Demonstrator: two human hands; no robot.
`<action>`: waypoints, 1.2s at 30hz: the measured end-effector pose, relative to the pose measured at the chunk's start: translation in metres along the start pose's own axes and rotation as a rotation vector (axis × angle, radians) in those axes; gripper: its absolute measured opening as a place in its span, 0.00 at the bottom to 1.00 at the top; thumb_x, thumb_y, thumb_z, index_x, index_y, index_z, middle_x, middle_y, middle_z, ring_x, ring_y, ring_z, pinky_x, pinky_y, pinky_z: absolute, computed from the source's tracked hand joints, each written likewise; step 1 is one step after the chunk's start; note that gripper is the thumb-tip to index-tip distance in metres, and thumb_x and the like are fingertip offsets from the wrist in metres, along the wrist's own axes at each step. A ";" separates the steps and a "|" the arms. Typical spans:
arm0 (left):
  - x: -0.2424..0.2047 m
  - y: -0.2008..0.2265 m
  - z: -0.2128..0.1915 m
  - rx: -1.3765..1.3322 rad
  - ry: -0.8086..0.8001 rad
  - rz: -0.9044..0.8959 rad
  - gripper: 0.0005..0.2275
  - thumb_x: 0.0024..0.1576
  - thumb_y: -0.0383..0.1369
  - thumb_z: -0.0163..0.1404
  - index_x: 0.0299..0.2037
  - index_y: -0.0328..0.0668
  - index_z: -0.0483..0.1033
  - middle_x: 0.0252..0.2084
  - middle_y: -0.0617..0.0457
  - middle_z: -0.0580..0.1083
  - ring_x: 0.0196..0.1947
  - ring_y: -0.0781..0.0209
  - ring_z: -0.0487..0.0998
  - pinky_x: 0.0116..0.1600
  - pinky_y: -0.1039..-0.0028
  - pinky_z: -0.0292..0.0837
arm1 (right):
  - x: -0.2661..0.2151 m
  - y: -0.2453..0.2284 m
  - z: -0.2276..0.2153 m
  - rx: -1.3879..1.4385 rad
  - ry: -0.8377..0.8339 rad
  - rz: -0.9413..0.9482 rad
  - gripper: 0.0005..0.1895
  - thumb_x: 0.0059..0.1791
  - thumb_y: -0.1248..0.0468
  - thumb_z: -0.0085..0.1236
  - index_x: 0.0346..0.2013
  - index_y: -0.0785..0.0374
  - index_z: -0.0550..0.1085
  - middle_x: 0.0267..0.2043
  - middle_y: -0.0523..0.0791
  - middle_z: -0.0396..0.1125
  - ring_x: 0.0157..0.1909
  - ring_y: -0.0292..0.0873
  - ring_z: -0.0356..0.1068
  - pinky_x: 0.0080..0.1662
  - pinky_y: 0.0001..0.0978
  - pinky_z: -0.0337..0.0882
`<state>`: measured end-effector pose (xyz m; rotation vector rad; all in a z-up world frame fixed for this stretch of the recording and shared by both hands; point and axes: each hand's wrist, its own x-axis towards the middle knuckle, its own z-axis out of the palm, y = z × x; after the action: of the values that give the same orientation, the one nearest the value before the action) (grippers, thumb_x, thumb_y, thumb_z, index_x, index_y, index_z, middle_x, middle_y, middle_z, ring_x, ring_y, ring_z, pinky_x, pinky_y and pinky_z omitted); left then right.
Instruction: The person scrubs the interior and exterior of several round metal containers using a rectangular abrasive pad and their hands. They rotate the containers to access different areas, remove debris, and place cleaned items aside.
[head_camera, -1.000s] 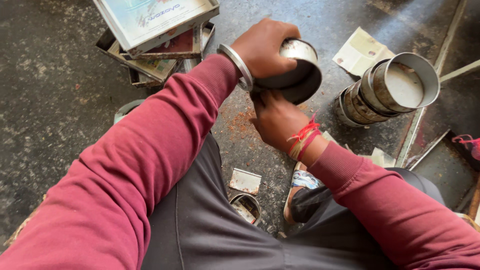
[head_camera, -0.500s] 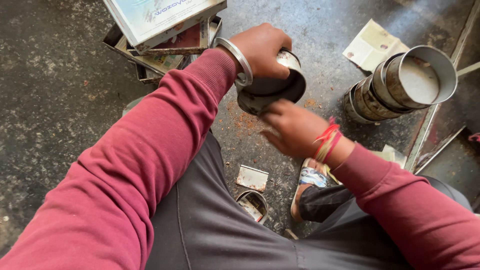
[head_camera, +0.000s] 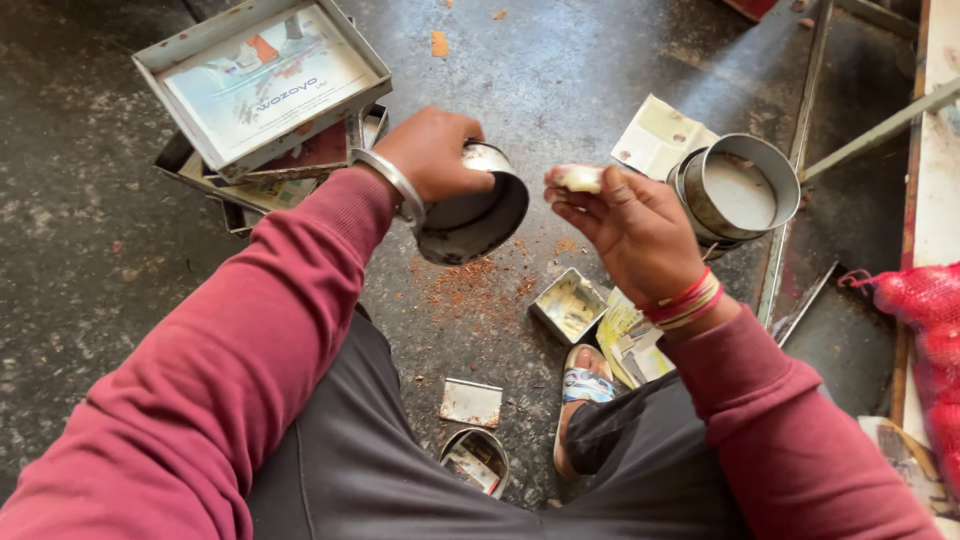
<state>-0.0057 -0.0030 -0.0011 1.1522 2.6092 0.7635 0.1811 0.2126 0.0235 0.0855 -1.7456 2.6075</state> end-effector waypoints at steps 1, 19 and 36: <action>-0.001 -0.001 -0.001 0.013 0.014 0.035 0.26 0.46 0.46 0.56 0.47 0.30 0.80 0.43 0.33 0.79 0.42 0.39 0.81 0.51 0.60 0.76 | -0.001 -0.002 -0.005 -0.030 0.003 -0.007 0.22 0.62 0.58 0.37 0.55 0.76 0.72 0.61 0.57 0.69 0.63 0.51 0.70 0.68 0.47 0.67; -0.006 -0.002 0.006 0.029 -0.053 0.079 0.25 0.45 0.46 0.57 0.47 0.32 0.81 0.43 0.32 0.79 0.44 0.38 0.81 0.54 0.61 0.76 | -0.008 0.007 -0.035 0.130 0.037 -0.103 0.07 0.57 0.76 0.62 0.38 0.64 0.74 0.44 0.50 0.75 0.50 0.45 0.76 0.55 0.36 0.74; -0.009 0.007 -0.002 0.036 -0.101 0.035 0.25 0.44 0.45 0.57 0.48 0.34 0.81 0.42 0.34 0.80 0.42 0.40 0.82 0.53 0.63 0.76 | 0.001 -0.003 -0.023 0.228 0.166 0.117 0.29 0.56 0.43 0.40 0.22 0.62 0.65 0.28 0.45 0.63 0.39 0.45 0.67 0.50 0.38 0.72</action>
<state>0.0041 -0.0069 0.0042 1.2163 2.5363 0.6494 0.1792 0.2346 0.0178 -0.2332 -1.4398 2.7926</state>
